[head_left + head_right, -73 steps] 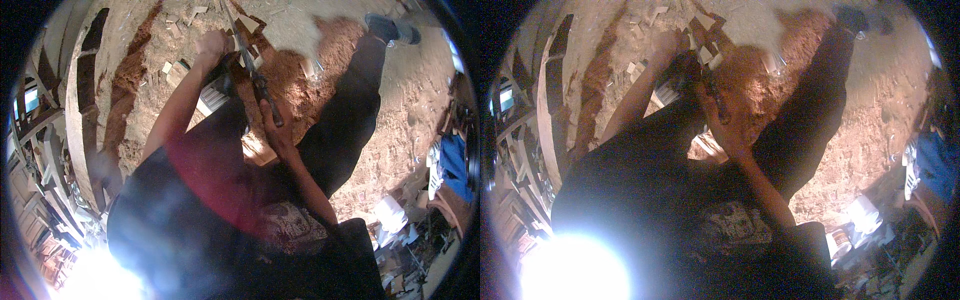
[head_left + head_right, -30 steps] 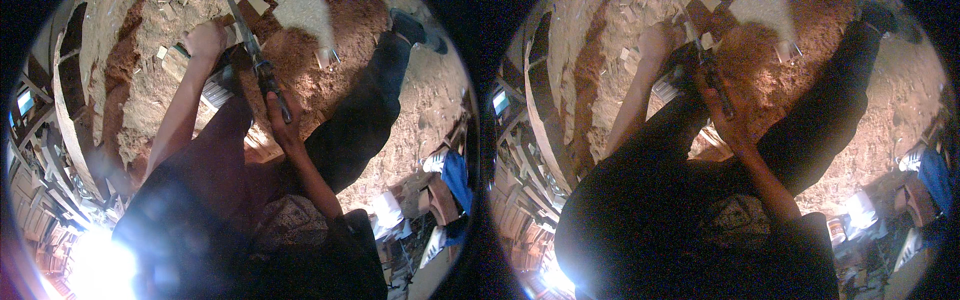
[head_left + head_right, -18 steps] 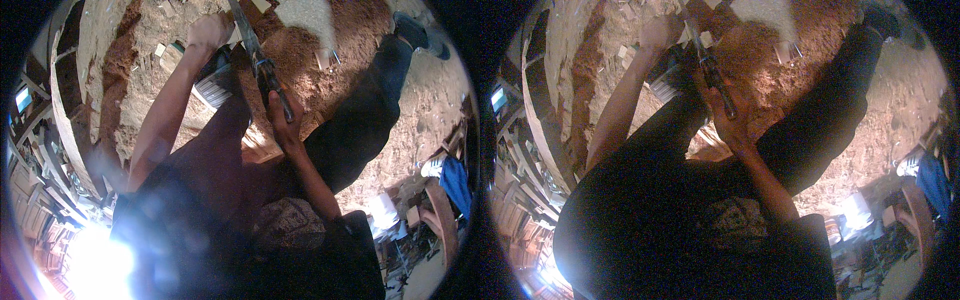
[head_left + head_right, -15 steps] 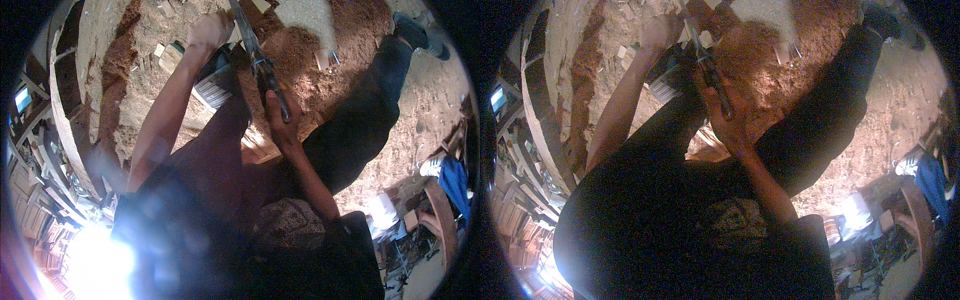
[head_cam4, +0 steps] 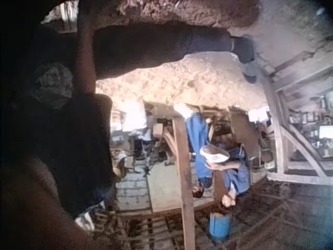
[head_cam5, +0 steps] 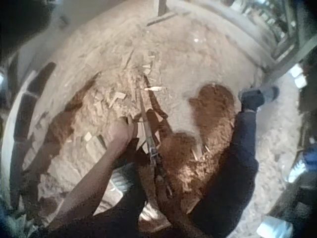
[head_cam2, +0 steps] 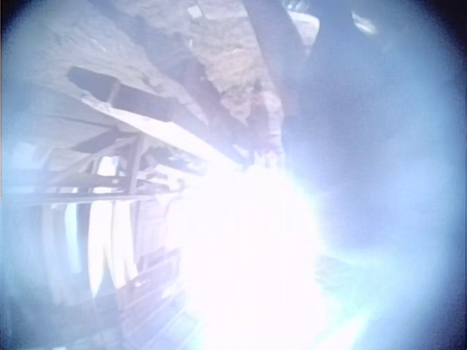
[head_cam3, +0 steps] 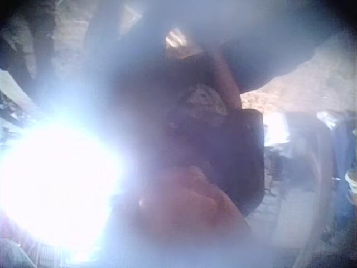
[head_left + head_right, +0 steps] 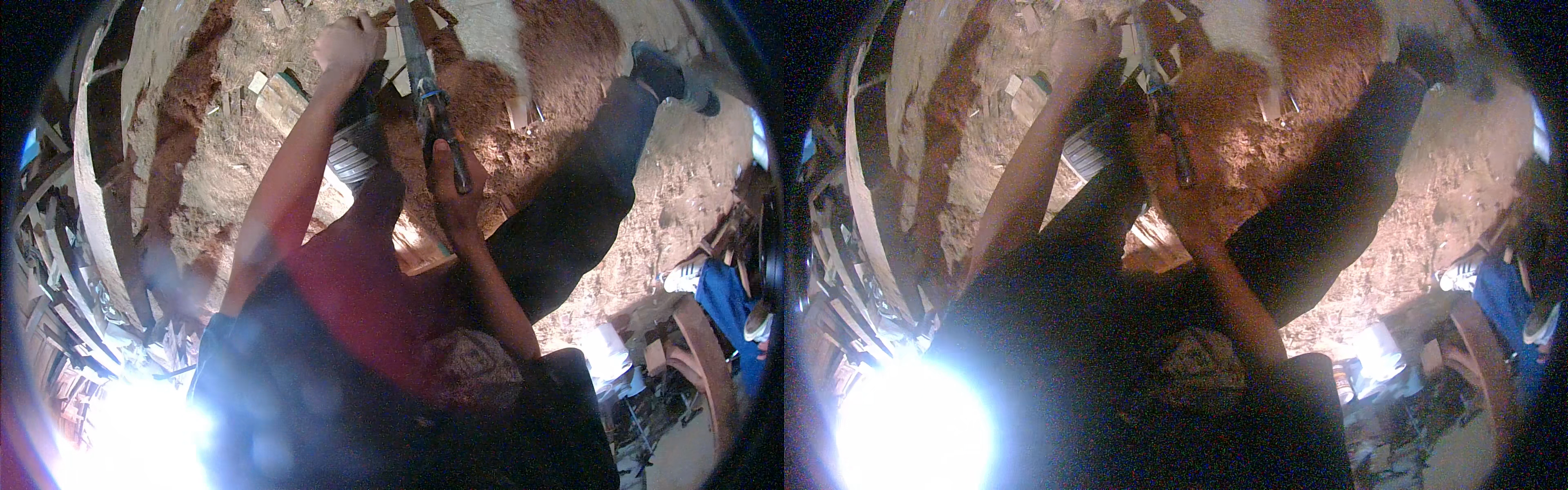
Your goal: The person uses a hand saw to cut a small piece of wood held in place by the left hand. The sawing motion is repetitive and focused on a single cut line, producing sawdust on the floor.
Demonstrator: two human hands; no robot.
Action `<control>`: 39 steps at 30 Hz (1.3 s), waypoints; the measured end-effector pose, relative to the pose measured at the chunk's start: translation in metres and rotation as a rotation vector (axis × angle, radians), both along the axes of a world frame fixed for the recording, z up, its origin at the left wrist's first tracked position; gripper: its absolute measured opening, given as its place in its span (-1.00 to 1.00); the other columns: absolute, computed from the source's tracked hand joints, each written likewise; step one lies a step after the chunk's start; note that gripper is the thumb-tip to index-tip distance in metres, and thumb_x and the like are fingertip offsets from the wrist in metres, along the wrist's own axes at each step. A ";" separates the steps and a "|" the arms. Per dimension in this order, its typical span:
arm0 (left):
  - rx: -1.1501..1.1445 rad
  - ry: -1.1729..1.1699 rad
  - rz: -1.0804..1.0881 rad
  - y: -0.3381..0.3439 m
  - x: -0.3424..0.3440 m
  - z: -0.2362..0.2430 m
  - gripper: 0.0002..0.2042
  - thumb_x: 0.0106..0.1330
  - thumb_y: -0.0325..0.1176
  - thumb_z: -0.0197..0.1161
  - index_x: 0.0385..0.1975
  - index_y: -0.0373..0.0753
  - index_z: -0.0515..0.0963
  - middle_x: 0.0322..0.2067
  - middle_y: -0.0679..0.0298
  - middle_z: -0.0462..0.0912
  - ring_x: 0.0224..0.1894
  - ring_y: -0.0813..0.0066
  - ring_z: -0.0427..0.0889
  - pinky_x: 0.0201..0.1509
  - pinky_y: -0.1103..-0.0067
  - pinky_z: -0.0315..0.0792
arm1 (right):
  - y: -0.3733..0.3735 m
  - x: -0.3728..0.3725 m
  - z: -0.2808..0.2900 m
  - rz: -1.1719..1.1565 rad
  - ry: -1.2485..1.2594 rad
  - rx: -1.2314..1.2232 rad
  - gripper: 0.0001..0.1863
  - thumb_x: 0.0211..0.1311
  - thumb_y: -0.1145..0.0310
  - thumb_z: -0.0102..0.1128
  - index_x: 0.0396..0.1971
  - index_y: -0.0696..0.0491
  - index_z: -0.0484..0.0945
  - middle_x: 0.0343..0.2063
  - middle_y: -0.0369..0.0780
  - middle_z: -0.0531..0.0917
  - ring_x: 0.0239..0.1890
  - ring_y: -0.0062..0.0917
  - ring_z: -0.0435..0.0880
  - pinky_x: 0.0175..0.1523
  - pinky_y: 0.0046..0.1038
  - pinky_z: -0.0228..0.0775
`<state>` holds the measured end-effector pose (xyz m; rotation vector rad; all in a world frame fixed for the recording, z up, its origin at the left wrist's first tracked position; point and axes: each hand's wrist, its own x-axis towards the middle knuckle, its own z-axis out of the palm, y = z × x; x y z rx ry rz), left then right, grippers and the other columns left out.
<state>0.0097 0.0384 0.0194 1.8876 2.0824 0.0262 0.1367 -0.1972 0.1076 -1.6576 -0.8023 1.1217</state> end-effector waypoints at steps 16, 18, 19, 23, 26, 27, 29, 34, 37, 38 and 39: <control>0.007 -0.062 -0.340 0.020 -0.001 -0.003 -0.43 0.54 0.01 -0.17 -0.25 -0.30 0.75 -0.20 -0.18 0.76 -0.08 -0.18 0.76 0.12 0.09 0.60 | 0.024 -0.012 -0.011 -0.016 -0.114 0.089 -0.73 0.57 0.19 0.10 -0.16 0.10 0.61 -0.59 -0.46 0.45 -0.55 -0.79 0.35 -0.49 -0.57 0.13; 0.022 -0.022 -0.341 0.024 -0.002 -0.010 -0.44 0.54 -0.02 -0.16 -0.25 -0.32 0.75 -0.20 -0.18 0.76 -0.06 -0.17 0.76 0.11 0.13 0.61 | 0.029 -0.013 -0.009 -0.002 -0.108 0.082 -0.73 0.57 0.20 0.10 -0.17 0.10 0.61 -0.60 -0.45 0.44 -0.55 -0.79 0.35 -0.49 -0.57 0.13; 0.015 -0.026 -0.259 0.023 -0.002 -0.015 -0.45 0.53 -0.03 -0.14 -0.23 -0.33 0.75 -0.17 -0.18 0.75 -0.05 -0.18 0.75 0.11 0.13 0.61 | 0.030 -0.013 -0.009 0.000 -0.124 0.090 -0.74 0.56 0.20 0.10 -0.18 0.10 0.60 -0.60 -0.45 0.45 -0.55 -0.79 0.35 -0.49 -0.57 0.14; -0.026 -0.014 -0.124 0.019 0.007 -0.015 -0.49 0.48 -0.04 -0.06 -0.11 -0.37 0.71 -0.09 -0.16 0.74 -0.01 -0.20 0.74 0.10 0.15 0.61 | 0.033 -0.014 -0.006 -0.067 -0.051 0.108 -0.74 0.56 0.20 0.12 -0.18 0.10 0.60 -0.59 -0.42 0.47 -0.53 -0.77 0.38 -0.47 -0.57 0.17; -0.089 -0.047 -0.024 0.014 0.008 0.000 -0.47 0.45 0.00 0.01 -0.04 -0.39 0.68 -0.05 -0.15 0.73 0.02 -0.19 0.73 0.10 0.14 0.61 | 0.027 -0.019 0.011 -0.076 0.049 0.076 -0.75 0.55 0.21 0.13 -0.19 0.10 0.60 -0.58 -0.41 0.50 -0.53 -0.75 0.41 -0.46 -0.55 0.20; -0.107 -0.071 0.034 0.015 0.006 0.005 -0.46 0.44 0.03 0.03 -0.02 -0.40 0.67 -0.04 -0.15 0.73 0.03 -0.19 0.73 0.09 0.14 0.62 | 0.026 -0.021 0.013 -0.056 0.037 0.076 -0.75 0.55 0.21 0.13 -0.19 0.11 0.60 -0.58 -0.40 0.51 -0.52 -0.74 0.42 -0.46 -0.54 0.21; -0.062 0.029 -0.029 0.023 -0.007 -0.026 -0.45 0.43 0.06 0.05 -0.03 -0.38 0.68 -0.06 -0.14 0.73 0.03 -0.15 0.73 0.09 0.15 0.62 | 0.023 -0.026 0.012 -0.006 -0.015 0.087 -0.75 0.55 0.22 0.14 -0.20 0.11 0.60 -0.57 -0.38 0.52 -0.52 -0.72 0.43 -0.46 -0.52 0.22; -0.027 0.042 -0.294 0.024 0.000 -0.020 -0.47 0.47 0.07 -0.01 -0.06 -0.31 0.69 -0.07 -0.16 0.73 0.00 -0.12 0.74 0.09 0.13 0.62 | 0.021 -0.014 0.008 0.053 -0.147 0.064 -0.75 0.54 0.21 0.15 -0.18 0.12 0.58 -0.57 -0.35 0.51 -0.53 -0.69 0.42 -0.44 -0.49 0.24; -0.023 0.000 -0.304 0.026 0.000 -0.030 -0.45 0.53 0.04 -0.15 -0.10 -0.30 0.68 -0.11 -0.19 0.72 -0.04 -0.17 0.73 0.08 0.05 0.60 | 0.024 -0.015 0.004 0.098 -0.219 0.028 -0.75 0.53 0.21 0.16 -0.14 0.12 0.57 -0.53 -0.31 0.54 -0.50 -0.65 0.46 -0.42 -0.46 0.28; 0.002 0.003 -0.273 0.032 -0.010 -0.046 -0.46 0.53 0.03 -0.15 -0.09 -0.31 0.68 -0.10 -0.20 0.72 -0.04 -0.18 0.73 0.08 0.04 0.60 | 0.026 -0.019 0.007 0.135 -0.246 0.020 -0.74 0.53 0.22 0.16 -0.11 0.13 0.58 -0.51 -0.28 0.56 -0.48 -0.62 0.49 -0.40 -0.45 0.31; 0.021 -0.003 -0.248 0.032 -0.012 -0.051 -0.46 0.54 0.03 -0.14 -0.09 -0.31 0.67 -0.10 -0.20 0.71 -0.04 -0.19 0.72 0.08 0.04 0.60 | 0.027 -0.020 0.009 0.167 -0.282 0.003 -0.73 0.53 0.22 0.17 -0.08 0.14 0.58 -0.48 -0.25 0.59 -0.46 -0.59 0.52 -0.38 -0.43 0.34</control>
